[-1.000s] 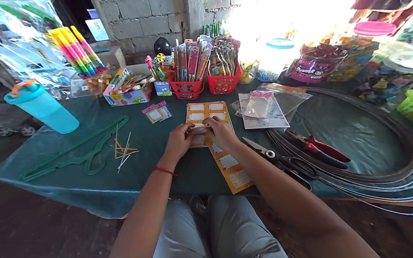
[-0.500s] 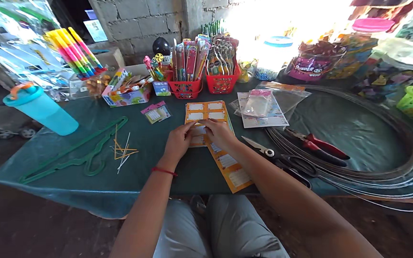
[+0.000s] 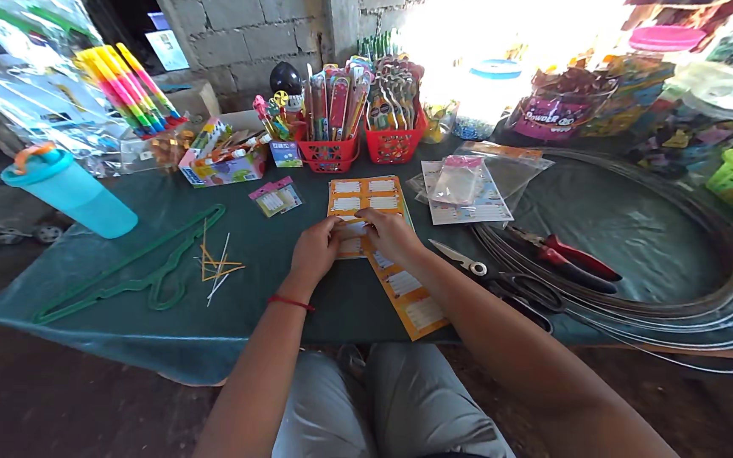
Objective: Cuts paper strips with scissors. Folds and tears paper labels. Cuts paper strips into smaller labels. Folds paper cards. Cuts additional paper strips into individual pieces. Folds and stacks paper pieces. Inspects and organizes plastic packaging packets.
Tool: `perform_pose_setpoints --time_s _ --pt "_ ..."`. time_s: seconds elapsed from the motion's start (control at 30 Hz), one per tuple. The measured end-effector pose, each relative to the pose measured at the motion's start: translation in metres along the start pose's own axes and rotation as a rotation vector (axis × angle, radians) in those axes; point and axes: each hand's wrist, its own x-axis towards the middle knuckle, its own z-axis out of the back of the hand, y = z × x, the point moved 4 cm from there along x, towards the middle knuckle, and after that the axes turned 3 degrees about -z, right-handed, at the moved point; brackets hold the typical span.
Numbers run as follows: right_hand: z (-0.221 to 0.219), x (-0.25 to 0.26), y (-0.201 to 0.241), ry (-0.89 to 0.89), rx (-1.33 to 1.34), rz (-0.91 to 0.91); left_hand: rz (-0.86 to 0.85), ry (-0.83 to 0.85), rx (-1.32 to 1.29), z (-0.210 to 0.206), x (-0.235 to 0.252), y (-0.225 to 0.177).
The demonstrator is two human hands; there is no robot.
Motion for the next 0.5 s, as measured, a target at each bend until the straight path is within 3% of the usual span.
perform_pose_setpoints --time_s 0.13,0.23,0.33,0.5 --pt "0.004 0.002 -0.002 -0.062 0.065 -0.018 0.131 -0.14 -0.033 0.012 0.0 0.007" --pt "0.011 0.001 -0.003 -0.15 0.115 -0.008 0.228 -0.214 -0.232 0.036 -0.001 0.024" --pt "0.02 -0.002 0.001 -0.231 0.181 0.047 0.34 -0.205 -0.315 0.067 -0.014 0.043" --pt "0.061 -0.01 0.033 -0.303 0.252 0.181 0.488 -0.019 -0.135 0.09 -0.04 0.057"
